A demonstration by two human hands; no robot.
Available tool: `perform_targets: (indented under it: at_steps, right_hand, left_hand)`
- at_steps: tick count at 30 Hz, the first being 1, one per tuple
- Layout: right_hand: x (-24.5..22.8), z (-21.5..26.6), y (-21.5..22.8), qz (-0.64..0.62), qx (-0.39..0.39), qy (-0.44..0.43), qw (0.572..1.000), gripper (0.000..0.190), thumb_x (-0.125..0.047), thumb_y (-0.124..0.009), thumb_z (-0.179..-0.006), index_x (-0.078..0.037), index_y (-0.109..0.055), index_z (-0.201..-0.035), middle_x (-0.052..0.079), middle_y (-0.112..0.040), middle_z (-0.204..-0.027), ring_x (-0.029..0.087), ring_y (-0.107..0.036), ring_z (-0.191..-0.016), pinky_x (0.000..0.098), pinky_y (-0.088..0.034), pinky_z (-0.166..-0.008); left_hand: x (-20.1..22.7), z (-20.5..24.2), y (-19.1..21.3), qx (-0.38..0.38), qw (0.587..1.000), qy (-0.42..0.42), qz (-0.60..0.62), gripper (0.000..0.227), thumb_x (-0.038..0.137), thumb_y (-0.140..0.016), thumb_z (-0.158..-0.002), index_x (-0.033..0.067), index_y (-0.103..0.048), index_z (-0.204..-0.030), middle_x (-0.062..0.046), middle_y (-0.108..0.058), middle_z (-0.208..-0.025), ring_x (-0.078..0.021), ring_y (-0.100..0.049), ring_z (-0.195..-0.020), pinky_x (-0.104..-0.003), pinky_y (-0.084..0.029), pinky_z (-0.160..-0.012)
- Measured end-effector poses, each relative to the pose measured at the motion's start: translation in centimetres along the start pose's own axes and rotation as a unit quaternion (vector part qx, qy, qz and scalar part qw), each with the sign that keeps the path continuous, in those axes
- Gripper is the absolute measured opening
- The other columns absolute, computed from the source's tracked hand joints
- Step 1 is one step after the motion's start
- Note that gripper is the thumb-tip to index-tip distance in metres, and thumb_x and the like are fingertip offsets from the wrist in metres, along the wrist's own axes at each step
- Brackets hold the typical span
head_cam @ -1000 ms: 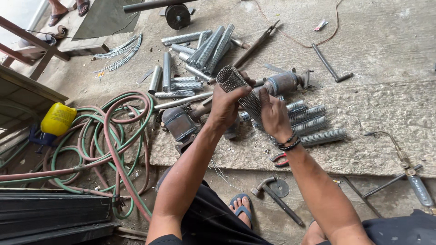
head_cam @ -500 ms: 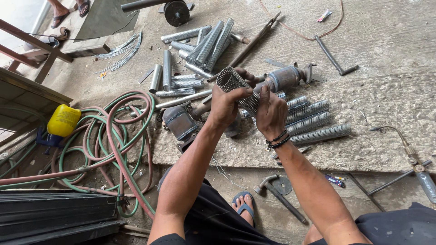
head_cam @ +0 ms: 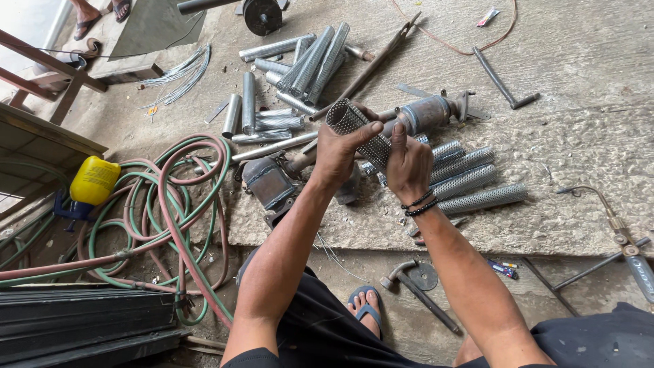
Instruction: The person sits on the floor and uses a hammer to flatten the edge of a perforated metal tube. Then, using a welding torch and a metal rod, the person welds the edge of the tube, creating sparks.
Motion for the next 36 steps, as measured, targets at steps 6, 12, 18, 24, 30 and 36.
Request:
perform_targets:
  at_steps: [6,12,18,24,30,36]
  right_hand:
    - [0.8,0.2,-0.7,-0.017,0.016,0.028,0.999,0.071,-0.045,-0.022,-0.109,-0.002,-0.064,-0.071,0.024,-0.055,-0.056,0.044,-0.061,-0.058,0.0455,-0.046,-0.058]
    - [0.9,-0.6,-1.1,-0.029,0.033,0.024,0.999,0.07,-0.043,-0.02,-0.109,-0.003,-0.053,-0.061,0.022,-0.047,-0.049,0.03,-0.055,-0.052,0.0401,-0.042,-0.055]
    - [2.2,-1.3,-1.2,-0.059,0.048,-0.015,0.997,0.073,-0.044,-0.021,-0.109,-0.004,-0.048,-0.054,0.019,-0.04,-0.044,0.014,-0.043,-0.052,0.0335,-0.039,-0.055]
    - [0.7,-2.1,-0.5,-0.086,0.055,-0.017,0.995,0.069,-0.039,-0.026,-0.107,0.0,-0.044,-0.053,0.021,-0.03,-0.046,0.012,-0.037,-0.058,0.0329,-0.036,-0.054]
    - [-0.4,-2.1,-0.5,-0.084,0.047,-0.012,0.995,0.066,-0.033,-0.023,-0.106,0.001,-0.042,-0.053,0.023,-0.032,-0.045,0.011,-0.035,-0.058,0.0321,-0.036,-0.054]
    - [-3.0,-1.5,0.7,-0.068,-0.012,-0.043,0.997,0.063,-0.043,-0.022,-0.104,0.001,-0.053,-0.071,0.026,-0.046,-0.059,0.029,-0.05,-0.062,0.0428,-0.039,-0.063]
  left_hand:
    - [-1.9,-0.3,1.7,0.085,0.994,0.019,-0.058,0.042,0.008,-0.092,-0.066,0.002,-0.065,-0.098,-0.014,-0.07,-0.085,-0.0231,-0.072,-0.081,-0.036,-0.06,-0.078]
    - [-1.7,0.1,-0.2,0.131,0.984,0.018,-0.116,0.044,0.014,-0.095,-0.061,0.0028,-0.064,-0.091,-0.01,-0.069,-0.077,-0.0152,-0.068,-0.073,-0.03,-0.058,-0.072]
    - [-2.5,-0.5,-1.0,0.135,0.979,-0.017,-0.15,0.042,0.014,-0.096,-0.057,0.0031,-0.063,-0.082,-0.007,-0.065,-0.067,-0.0109,-0.064,-0.066,-0.026,-0.055,-0.066]
    - [-1.9,-1.3,-2.0,0.128,0.975,-0.048,-0.178,0.041,0.016,-0.094,-0.06,0.0049,-0.06,-0.08,-0.007,-0.063,-0.065,-0.0098,-0.063,-0.064,-0.024,-0.053,-0.064]
    - [-2.9,-1.9,-1.3,0.117,0.972,-0.07,-0.191,0.035,0.015,-0.091,-0.065,0.0067,-0.06,-0.078,-0.006,-0.063,-0.064,-0.008,-0.063,-0.063,-0.022,-0.052,-0.062]
    - [-1.7,-2.1,-0.8,0.056,0.991,0.006,-0.117,0.045,0.011,-0.092,-0.063,0.0065,-0.057,-0.092,-0.007,-0.065,-0.075,-0.0129,-0.065,-0.069,-0.027,-0.056,-0.065]
Point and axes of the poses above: each hand's wrist, its own z-axis away from the middle knuckle, its own y-axis out of the back of the hand, x = y × z, the point moved 7 cm from there along -z, towards the middle knuckle
